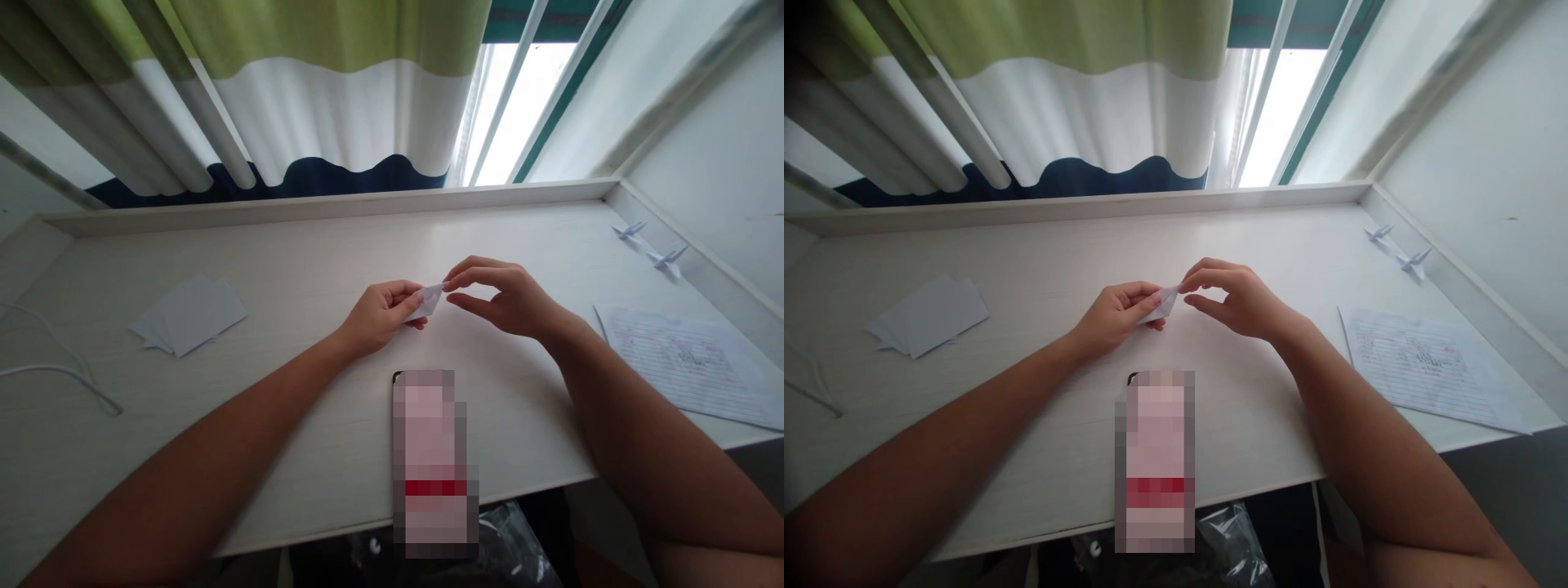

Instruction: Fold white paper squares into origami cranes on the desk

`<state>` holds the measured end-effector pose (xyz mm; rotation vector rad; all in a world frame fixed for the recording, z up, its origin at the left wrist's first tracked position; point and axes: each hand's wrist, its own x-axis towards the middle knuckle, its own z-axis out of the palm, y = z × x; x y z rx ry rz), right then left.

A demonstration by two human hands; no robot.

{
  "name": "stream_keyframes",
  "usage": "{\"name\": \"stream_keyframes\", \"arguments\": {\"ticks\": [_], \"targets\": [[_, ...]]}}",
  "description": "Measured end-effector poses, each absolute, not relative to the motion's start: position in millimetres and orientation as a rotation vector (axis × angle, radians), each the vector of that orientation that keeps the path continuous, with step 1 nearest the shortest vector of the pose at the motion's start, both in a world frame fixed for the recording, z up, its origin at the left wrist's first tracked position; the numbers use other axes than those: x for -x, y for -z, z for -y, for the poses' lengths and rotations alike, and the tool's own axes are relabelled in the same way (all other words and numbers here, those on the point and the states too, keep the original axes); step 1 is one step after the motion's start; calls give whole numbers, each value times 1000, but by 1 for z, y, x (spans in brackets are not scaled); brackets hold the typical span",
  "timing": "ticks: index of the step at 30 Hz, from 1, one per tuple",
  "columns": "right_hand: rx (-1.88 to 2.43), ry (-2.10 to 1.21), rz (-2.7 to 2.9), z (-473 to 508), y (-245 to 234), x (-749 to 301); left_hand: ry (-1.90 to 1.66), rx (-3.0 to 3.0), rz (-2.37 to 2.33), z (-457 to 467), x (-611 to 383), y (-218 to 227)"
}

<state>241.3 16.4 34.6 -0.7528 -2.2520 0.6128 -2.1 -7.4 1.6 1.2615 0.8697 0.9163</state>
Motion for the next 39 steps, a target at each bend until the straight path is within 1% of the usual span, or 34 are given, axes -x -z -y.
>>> {"name": "stream_keyframes", "arguments": {"ticks": [7,16,19,24,26,30,33,39], "targets": [[678,-625,2322,-16,-37,-243,-882,-1316,-864,9,3,-2],[754,-624,2391,-14,-39,-244,-872,-1364,-894,11,2,1],[783,-559,2450,-15,-39,-246,-880,-1379,-904,11,1,4],[853,-318,2599,-17,-40,-250,-868,-1386,-916,11,0,5],[882,-273,2638,-18,-42,-251,-866,-1390,-928,11,0,4],[935,-343,2554,-16,-46,-252,-874,-1388,-942,12,0,2],[883,-450,2461,-13,-48,-251,-883,-1372,-943,12,0,2],[838,-564,2487,-12,-47,-248,-881,-1370,-908,12,0,4]]}}
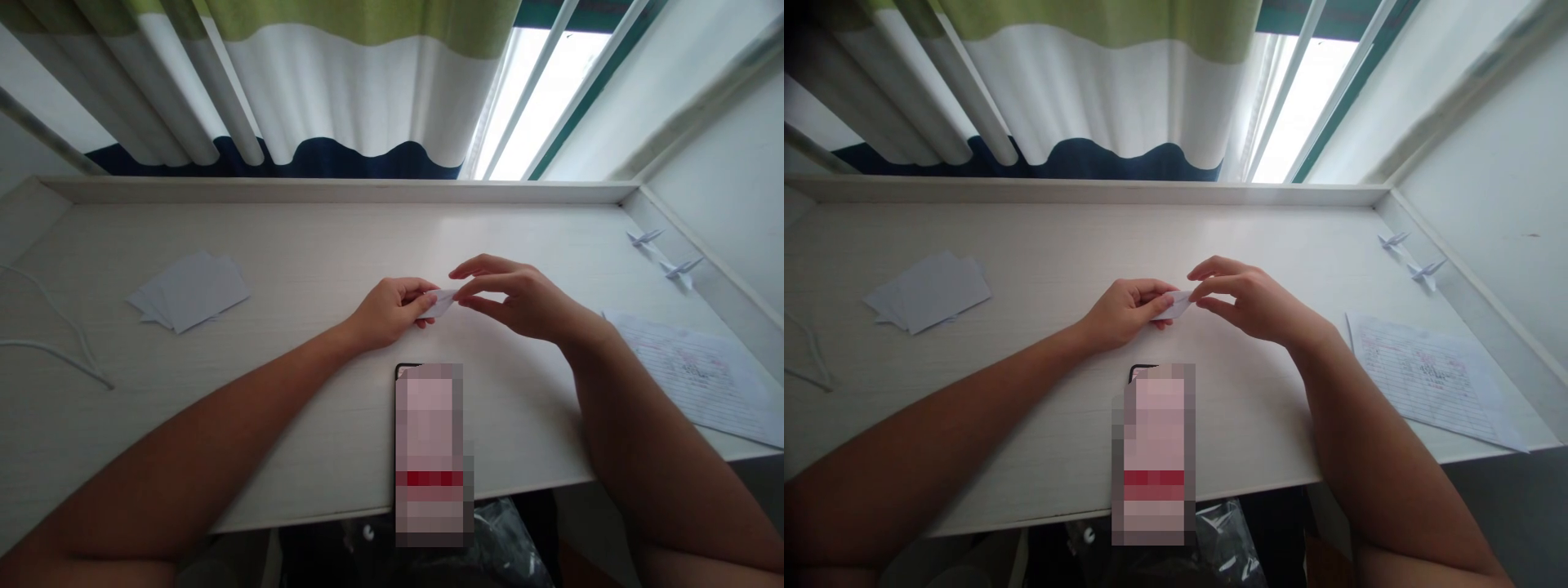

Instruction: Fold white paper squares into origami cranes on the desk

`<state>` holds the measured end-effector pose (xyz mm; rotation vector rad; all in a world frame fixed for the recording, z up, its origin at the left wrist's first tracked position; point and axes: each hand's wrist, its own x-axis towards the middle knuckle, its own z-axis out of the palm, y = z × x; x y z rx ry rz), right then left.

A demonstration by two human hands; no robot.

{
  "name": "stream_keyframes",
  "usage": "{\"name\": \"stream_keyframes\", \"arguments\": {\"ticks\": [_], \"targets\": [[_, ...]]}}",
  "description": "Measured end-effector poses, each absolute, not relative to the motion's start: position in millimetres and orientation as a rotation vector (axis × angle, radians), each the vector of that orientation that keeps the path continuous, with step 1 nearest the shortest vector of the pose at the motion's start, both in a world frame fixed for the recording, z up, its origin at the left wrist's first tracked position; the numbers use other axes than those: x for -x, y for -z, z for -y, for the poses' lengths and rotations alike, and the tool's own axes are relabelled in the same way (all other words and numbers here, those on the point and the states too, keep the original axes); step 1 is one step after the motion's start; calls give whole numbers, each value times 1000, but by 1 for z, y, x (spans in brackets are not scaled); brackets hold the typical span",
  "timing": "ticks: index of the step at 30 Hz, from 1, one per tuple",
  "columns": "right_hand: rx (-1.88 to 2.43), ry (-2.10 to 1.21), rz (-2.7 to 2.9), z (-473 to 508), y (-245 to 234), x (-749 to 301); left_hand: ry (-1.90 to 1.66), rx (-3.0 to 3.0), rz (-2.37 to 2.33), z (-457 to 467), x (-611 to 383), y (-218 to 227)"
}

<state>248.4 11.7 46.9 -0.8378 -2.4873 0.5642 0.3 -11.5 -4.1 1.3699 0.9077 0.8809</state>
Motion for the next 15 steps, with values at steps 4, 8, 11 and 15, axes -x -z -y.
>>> {"name": "stream_keyframes", "arguments": {"ticks": [4,8,11,15], "targets": [[841,-580,2482,-12,-47,-247,-877,-1366,-890,12,0,5],[858,-573,2496,-13,-47,-248,-867,-1363,-873,12,-1,5],[894,-587,2499,-12,-46,-249,-869,-1366,-869,11,-1,6],[972,-619,2514,-12,-46,-251,-866,-1370,-869,11,-1,7]]}}
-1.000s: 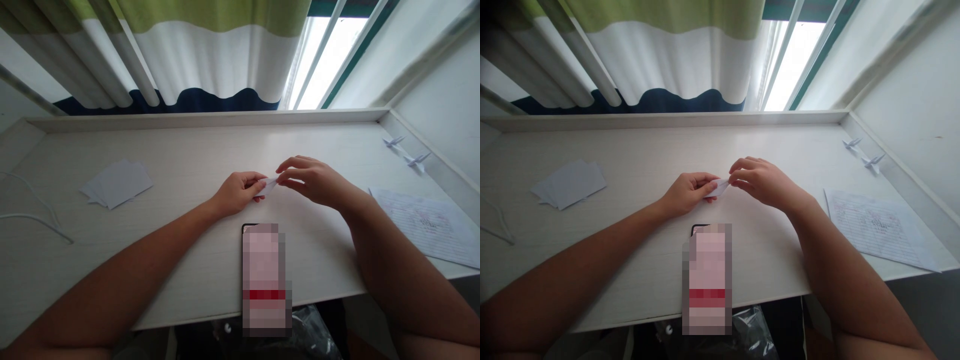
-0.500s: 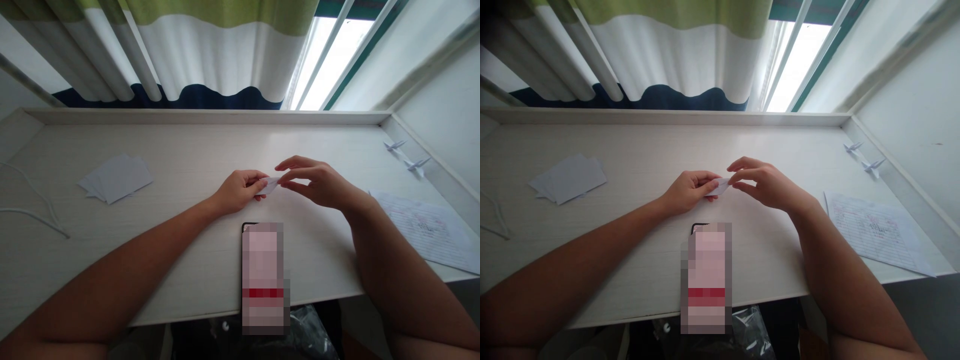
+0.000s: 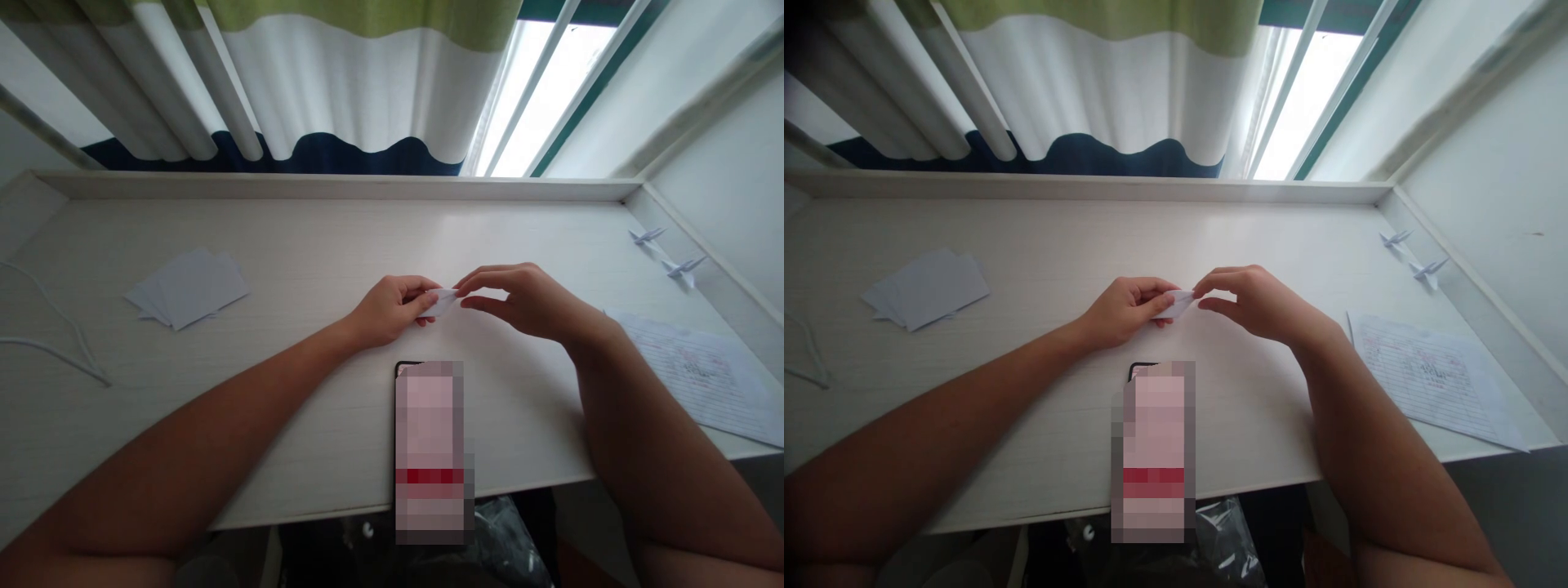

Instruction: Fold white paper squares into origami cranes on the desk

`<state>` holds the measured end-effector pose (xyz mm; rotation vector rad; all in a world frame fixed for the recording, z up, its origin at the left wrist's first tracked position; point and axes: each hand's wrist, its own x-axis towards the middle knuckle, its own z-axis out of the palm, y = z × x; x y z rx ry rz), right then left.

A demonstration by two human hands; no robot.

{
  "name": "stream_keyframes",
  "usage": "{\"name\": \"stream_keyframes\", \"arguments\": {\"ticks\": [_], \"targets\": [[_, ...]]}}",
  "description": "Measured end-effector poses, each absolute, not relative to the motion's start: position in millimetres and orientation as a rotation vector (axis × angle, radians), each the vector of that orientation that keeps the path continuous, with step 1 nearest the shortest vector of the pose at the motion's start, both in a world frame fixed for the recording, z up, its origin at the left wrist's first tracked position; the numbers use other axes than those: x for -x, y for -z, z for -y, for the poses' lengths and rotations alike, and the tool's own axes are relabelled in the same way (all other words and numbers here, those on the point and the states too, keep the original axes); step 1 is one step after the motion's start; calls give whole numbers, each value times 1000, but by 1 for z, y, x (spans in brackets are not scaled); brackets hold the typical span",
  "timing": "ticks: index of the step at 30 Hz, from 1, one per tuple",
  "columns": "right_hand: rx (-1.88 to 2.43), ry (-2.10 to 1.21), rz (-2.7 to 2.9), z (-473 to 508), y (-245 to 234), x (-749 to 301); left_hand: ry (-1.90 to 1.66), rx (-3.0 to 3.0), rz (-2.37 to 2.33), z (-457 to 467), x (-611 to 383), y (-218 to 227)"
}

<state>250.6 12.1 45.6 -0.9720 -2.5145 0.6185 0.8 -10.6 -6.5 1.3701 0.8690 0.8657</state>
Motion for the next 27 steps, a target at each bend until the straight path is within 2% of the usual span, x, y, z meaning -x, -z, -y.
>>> {"name": "stream_keyframes", "arguments": {"ticks": [17,27], "targets": [[1018,-559,2617,-10,-49,-249,-791,-1466,-862,13,0,2],[1156,-879,2438,-12,-51,-252,-759,-1473,-861,12,0,3]]}}
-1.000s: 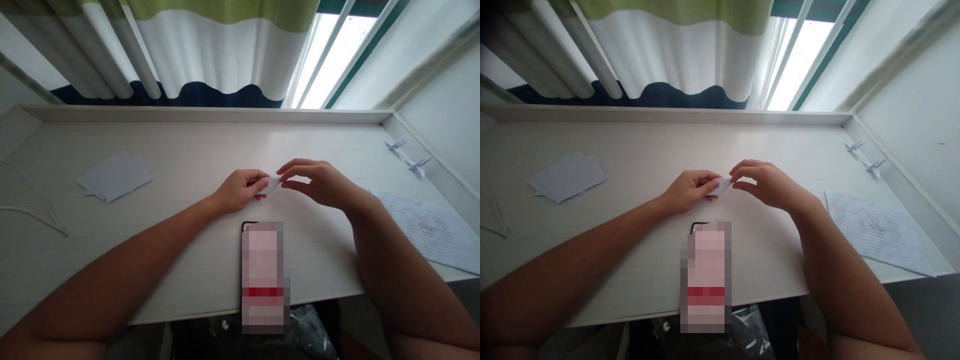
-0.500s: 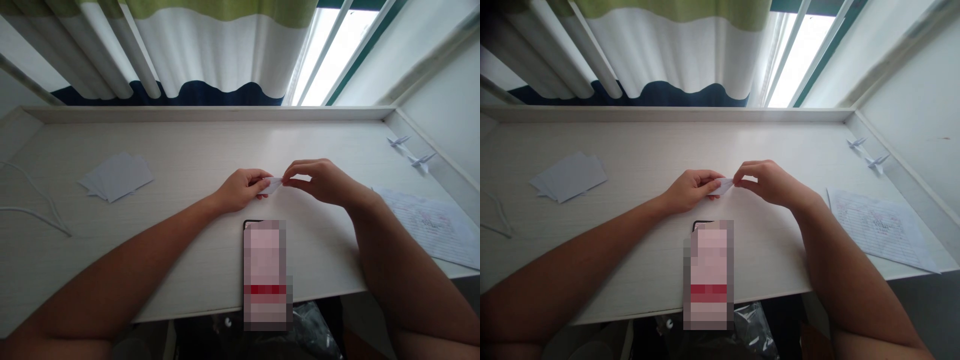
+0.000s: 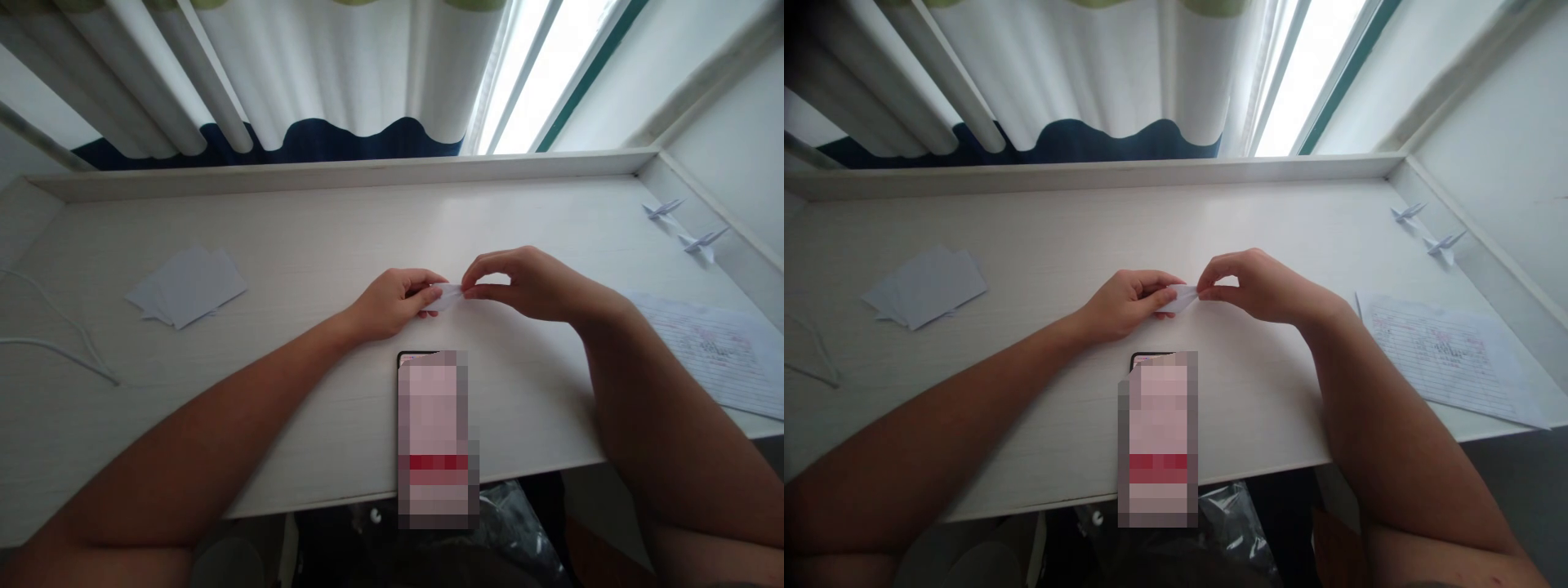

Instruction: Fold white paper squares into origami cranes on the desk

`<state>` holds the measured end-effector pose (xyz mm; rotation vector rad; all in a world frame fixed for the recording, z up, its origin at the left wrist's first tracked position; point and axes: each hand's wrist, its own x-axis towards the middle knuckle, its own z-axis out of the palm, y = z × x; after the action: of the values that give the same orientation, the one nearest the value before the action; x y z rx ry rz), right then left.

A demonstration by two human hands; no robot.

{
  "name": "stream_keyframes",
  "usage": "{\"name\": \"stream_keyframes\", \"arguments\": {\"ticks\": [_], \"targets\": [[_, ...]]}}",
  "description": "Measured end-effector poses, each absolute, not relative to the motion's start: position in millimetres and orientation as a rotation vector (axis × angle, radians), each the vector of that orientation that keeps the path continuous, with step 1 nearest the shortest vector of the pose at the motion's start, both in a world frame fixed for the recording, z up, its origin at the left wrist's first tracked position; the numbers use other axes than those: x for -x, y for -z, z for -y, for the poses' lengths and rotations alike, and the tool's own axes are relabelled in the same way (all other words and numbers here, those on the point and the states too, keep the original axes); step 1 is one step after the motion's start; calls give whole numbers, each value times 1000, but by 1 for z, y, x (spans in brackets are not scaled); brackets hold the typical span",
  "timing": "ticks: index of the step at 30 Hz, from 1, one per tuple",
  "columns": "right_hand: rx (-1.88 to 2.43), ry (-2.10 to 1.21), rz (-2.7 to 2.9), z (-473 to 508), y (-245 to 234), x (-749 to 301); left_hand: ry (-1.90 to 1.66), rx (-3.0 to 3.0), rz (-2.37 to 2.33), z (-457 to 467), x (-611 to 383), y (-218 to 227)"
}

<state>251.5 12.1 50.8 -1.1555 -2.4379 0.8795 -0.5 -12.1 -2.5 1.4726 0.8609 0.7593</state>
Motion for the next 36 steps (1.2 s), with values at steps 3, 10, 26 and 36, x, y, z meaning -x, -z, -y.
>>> {"name": "stream_keyframes", "arguments": {"ticks": [3,10,26,36], "targets": [[1210,-1000,2303,-16,-45,-251,-769,-1473,-869,11,1,4],[1042,-1283,1921,-23,-27,-247,-825,-1437,-861,11,0,4],[907,-1505,1826,-21,-25,-239,-820,-1426,-819,14,0,2],[1018,-1352,1801,-22,-29,-241,-804,-1438,-887,14,2,-2]]}}
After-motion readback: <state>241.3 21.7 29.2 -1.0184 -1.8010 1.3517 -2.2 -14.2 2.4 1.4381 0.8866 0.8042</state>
